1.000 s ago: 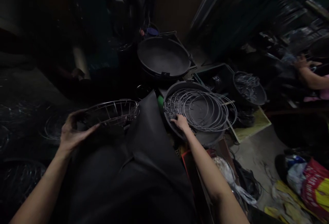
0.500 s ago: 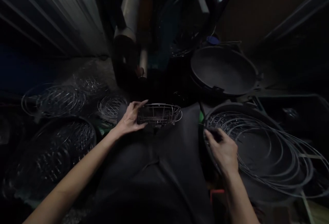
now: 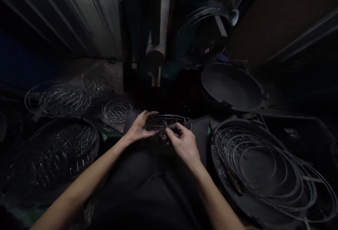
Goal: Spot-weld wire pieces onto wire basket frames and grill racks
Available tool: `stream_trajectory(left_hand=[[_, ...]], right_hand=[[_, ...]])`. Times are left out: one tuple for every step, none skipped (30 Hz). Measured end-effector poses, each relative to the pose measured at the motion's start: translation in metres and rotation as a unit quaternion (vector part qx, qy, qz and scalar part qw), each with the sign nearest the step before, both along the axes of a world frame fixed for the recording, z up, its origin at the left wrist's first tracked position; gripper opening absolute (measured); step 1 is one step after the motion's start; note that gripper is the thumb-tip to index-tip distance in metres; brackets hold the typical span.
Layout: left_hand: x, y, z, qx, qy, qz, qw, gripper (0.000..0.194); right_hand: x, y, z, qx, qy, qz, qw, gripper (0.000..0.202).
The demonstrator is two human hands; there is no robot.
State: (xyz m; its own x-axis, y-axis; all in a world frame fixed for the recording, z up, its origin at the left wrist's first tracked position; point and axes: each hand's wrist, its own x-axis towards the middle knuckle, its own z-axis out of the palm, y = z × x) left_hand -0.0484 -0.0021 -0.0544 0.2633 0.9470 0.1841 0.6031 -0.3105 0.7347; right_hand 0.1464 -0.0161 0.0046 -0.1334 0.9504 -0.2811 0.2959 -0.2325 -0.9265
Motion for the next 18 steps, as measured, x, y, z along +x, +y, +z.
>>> stream_trajectory(left_hand=[[0.000,0.000,0.001,0.004,-0.010,0.005,1.000,0.067],[0.001,0.000,0.002,0.010,-0.015,0.010,1.000,0.068],[0.001,0.001,0.005,0.018,-0.015,0.015,1.000,0.067],[0.001,0.003,0.008,0.025,-0.011,0.022,0.999,0.066],[0.000,0.004,0.012,0.033,-0.004,0.028,0.999,0.063],[0.000,0.007,0.016,0.041,0.005,0.035,0.999,0.060],[-0.002,0.009,0.021,0.052,0.015,0.040,0.998,0.058],[-0.003,0.012,0.025,0.063,0.023,0.048,0.997,0.056],[-0.004,0.014,0.029,0.073,0.029,0.058,0.995,0.055],[-0.006,0.017,0.032,0.081,0.034,0.068,0.994,0.054],[-0.007,0.020,0.034,0.087,0.037,0.077,0.993,0.053],[-0.009,0.022,0.036,0.090,0.040,0.084,0.992,0.053],[-0.010,0.024,0.037,0.092,0.044,0.089,0.991,0.053],[-0.011,0.026,0.038,0.094,0.049,0.091,0.990,0.052],[-0.012,0.027,0.039,0.097,0.054,0.093,0.990,0.051],[-0.013,0.029,0.039,0.100,0.059,0.093,0.989,0.050],[-0.014,0.030,0.040,0.102,0.064,0.093,0.988,0.050],[-0.015,0.031,0.040,0.103,0.069,0.093,0.988,0.049]], right_hand=[[-0.005,0.002,-0.001,0.015,-0.024,0.002,1.000,0.029],[-0.009,0.004,0.000,0.036,-0.051,0.000,0.998,0.028],[-0.014,0.006,0.002,0.061,-0.079,-0.003,0.995,0.027],[-0.018,0.008,0.004,0.088,-0.104,-0.007,0.991,0.025],[-0.022,0.010,0.007,0.112,-0.124,-0.012,0.986,0.025],[-0.026,0.012,0.010,0.132,-0.138,-0.017,0.981,0.024],[-0.029,0.015,0.013,0.148,-0.145,-0.022,0.978,0.024],[-0.032,0.017,0.015,0.161,-0.146,-0.026,0.976,0.024],[-0.035,0.020,0.016,0.172,-0.146,-0.028,0.974,0.025],[-0.037,0.023,0.016,0.181,-0.147,-0.029,0.972,0.026],[-0.039,0.026,0.016,0.189,-0.149,-0.029,0.970,0.026],[-0.041,0.029,0.016,0.196,-0.150,-0.029,0.969,0.027],[-0.043,0.032,0.015,0.200,-0.150,-0.027,0.968,0.027],[-0.044,0.035,0.014,0.203,-0.150,-0.026,0.967,0.026],[-0.046,0.038,0.013,0.206,-0.150,-0.025,0.967,0.026],[-0.048,0.041,0.012,0.210,-0.147,-0.023,0.966,0.026],[-0.050,0.043,0.011,0.214,-0.144,-0.020,0.966,0.026],[-0.052,0.046,0.010,0.219,-0.140,-0.018,0.965,0.026]])
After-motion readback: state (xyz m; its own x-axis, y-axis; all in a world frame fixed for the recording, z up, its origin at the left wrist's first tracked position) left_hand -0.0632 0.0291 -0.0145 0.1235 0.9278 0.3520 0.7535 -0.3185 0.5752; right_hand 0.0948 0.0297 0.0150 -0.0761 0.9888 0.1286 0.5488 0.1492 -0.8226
